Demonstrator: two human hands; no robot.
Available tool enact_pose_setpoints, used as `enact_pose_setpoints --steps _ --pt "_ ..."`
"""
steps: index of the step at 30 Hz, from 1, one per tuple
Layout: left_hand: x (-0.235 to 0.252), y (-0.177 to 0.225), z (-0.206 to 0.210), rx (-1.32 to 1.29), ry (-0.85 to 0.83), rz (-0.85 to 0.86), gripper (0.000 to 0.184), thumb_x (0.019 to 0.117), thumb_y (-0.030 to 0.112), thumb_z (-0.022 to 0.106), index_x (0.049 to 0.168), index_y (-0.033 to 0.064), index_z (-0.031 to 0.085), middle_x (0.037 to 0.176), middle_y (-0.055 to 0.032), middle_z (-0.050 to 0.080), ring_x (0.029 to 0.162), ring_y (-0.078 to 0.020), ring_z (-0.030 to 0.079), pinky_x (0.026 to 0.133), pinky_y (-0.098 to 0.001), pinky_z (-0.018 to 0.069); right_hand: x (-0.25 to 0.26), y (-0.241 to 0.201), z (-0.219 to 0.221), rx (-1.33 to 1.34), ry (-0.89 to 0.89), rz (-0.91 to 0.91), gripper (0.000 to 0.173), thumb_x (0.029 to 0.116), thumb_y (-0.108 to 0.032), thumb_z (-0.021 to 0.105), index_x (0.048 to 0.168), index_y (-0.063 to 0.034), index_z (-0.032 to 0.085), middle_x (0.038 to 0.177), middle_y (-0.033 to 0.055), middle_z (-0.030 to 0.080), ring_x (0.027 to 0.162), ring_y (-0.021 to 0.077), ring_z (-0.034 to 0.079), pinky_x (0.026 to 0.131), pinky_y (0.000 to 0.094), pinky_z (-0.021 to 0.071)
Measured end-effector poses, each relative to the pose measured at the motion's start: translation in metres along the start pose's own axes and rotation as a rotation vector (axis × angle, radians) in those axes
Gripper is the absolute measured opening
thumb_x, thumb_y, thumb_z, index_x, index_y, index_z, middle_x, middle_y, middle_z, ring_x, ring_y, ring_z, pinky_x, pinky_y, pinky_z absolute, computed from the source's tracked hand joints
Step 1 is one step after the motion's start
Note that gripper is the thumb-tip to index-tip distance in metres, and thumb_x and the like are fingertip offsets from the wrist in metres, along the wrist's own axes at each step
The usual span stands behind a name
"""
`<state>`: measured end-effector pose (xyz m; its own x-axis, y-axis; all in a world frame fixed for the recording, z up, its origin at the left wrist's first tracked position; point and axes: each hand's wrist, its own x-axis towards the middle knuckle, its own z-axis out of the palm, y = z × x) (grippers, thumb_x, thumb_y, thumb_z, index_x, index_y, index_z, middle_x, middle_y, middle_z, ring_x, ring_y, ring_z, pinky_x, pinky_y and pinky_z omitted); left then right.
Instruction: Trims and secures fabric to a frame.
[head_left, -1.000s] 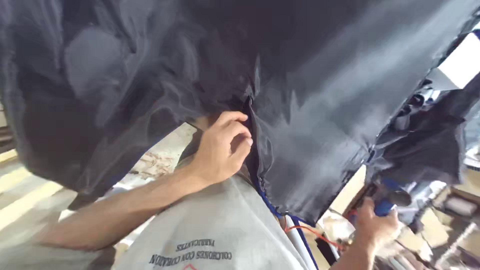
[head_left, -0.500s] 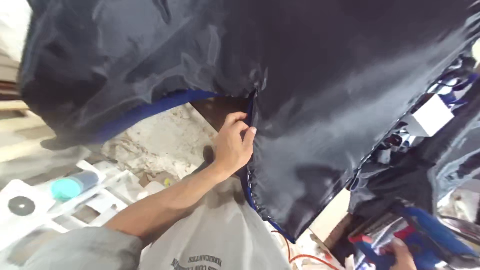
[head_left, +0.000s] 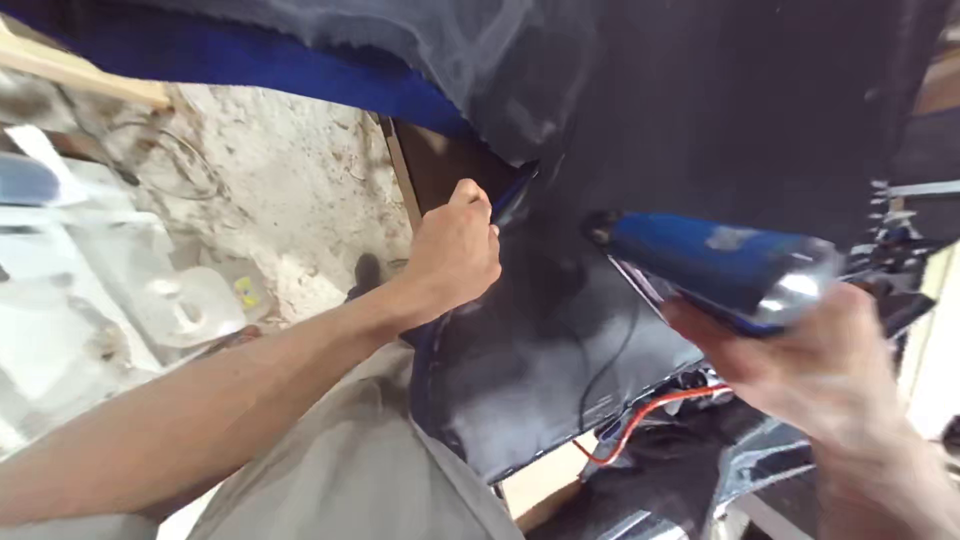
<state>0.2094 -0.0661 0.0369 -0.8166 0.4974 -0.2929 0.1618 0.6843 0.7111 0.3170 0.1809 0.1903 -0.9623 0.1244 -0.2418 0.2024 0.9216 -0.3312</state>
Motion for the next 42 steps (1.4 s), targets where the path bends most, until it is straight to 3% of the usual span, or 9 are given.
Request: enact_pose_setpoints --steps 4,10,20,24,27,30,33,37,42 --pt "0.002 -0.005 0.0 -0.076 -0.008 -0.007 0.019 0.0988 0.017 0.059 0.096 0.0016 0.069 0.127 -0.013 0.062 0.091 -0.0257 0.069 0.076 -0.0474 0.059 0.048 -0.016 0.031 -0.015 -0.091 0.055 0.025 0.0835 -0.049 0.071 0.089 -0.0246 0.072 0.075 -0.0096 0.068 0.069 0.0018 0.065 0.06 0.0356 0.0543" --pt "0.002 -0.013 0.001 -0.162 -0.001 -0.001 0.019 0.0978 0.019 0.06 0.096 0.0033 0.07 0.119 -0.0105 0.064 0.092 -0.0232 0.068 0.077 -0.0444 0.0583 0.073 -0.017 0.043 0.03 -0.156 0.143 0.023 0.0825 -0.045 0.073 0.087 -0.0235 0.071 0.073 -0.0101 0.068 0.063 0.0015 0.066 0.057 0.0315 0.0568" --pt "0.004 -0.019 0.002 -0.195 0.0 0.034 0.018 0.0968 0.019 0.062 0.092 0.0041 0.07 0.116 -0.0093 0.064 0.093 -0.0211 0.066 0.079 -0.0401 0.057 0.053 -0.032 0.062 0.038 -0.146 0.085 0.024 0.0856 -0.042 0.072 0.092 -0.0186 0.073 0.08 -0.0084 0.071 0.073 -0.0019 0.067 0.064 0.0257 0.057" --pt "0.0 -0.023 0.005 -0.196 0.032 0.082 0.021 0.0996 0.02 0.059 0.092 0.0046 0.069 0.116 -0.0093 0.064 0.094 -0.0209 0.067 0.08 -0.0396 0.0572 0.041 -0.035 0.067 -0.005 -0.132 0.064 0.024 0.0852 -0.042 0.071 0.087 -0.0187 0.073 0.076 -0.0074 0.07 0.07 -0.0001 0.066 0.062 0.0292 0.0551" --pt "-0.017 -0.029 0.007 -0.233 0.063 0.094 0.032 0.1046 0.029 0.05 0.096 0.0048 0.069 0.119 -0.0106 0.066 0.102 -0.0225 0.067 0.085 -0.0432 0.0569 0.032 -0.028 0.059 0.092 -0.053 0.068 0.027 0.0871 -0.039 0.075 0.095 -0.0135 0.073 0.083 -0.0056 0.073 0.074 0.0011 0.069 0.066 0.0276 0.06" --pt "-0.041 -0.031 0.009 -0.273 0.088 0.039 0.037 0.1007 0.042 0.056 0.09 0.0086 0.069 0.121 -0.0086 0.066 0.104 -0.0196 0.068 0.082 -0.0414 0.0572 0.02 -0.015 0.048 0.347 0.021 0.054 0.027 0.0895 -0.023 0.075 0.107 -0.0053 0.066 0.09 -0.0029 0.073 0.074 0.0059 0.071 0.067 0.0287 0.0635" --pt "-0.05 -0.032 0.016 -0.278 0.154 0.029 0.029 0.0983 0.036 0.063 0.088 0.0099 0.071 0.124 -0.0069 0.066 0.101 -0.0166 0.068 0.08 -0.0385 0.058 0.008 -0.009 0.046 0.404 0.049 0.051 0.026 0.0899 -0.021 0.075 0.108 -0.0051 0.066 0.091 -0.0031 0.073 0.075 0.0067 0.071 0.067 0.0293 0.0636" --pt "-0.051 -0.027 0.019 -0.251 0.157 0.031 0.025 0.1007 0.023 0.059 0.086 0.0061 0.07 0.135 -0.0089 0.059 0.101 -0.0196 0.067 0.08 -0.0406 0.0592 0.001 -0.017 0.052 0.295 -0.001 0.063 0.023 0.0888 -0.027 0.076 0.1 -0.0082 0.069 0.085 -0.0049 0.073 0.072 0.0026 0.071 0.066 0.025 0.0628" --pt "-0.048 -0.022 0.017 -0.197 0.127 0.011 0.022 0.1007 0.018 0.057 0.086 0.0037 0.066 0.137 -0.0105 0.057 0.097 -0.023 0.068 0.077 -0.0424 0.0597 0.01 -0.035 0.057 0.105 -0.071 0.035 0.025 0.088 -0.038 0.074 0.097 -0.0144 0.072 0.083 -0.0075 0.073 0.073 -0.0016 0.069 0.065 0.0234 0.0604"
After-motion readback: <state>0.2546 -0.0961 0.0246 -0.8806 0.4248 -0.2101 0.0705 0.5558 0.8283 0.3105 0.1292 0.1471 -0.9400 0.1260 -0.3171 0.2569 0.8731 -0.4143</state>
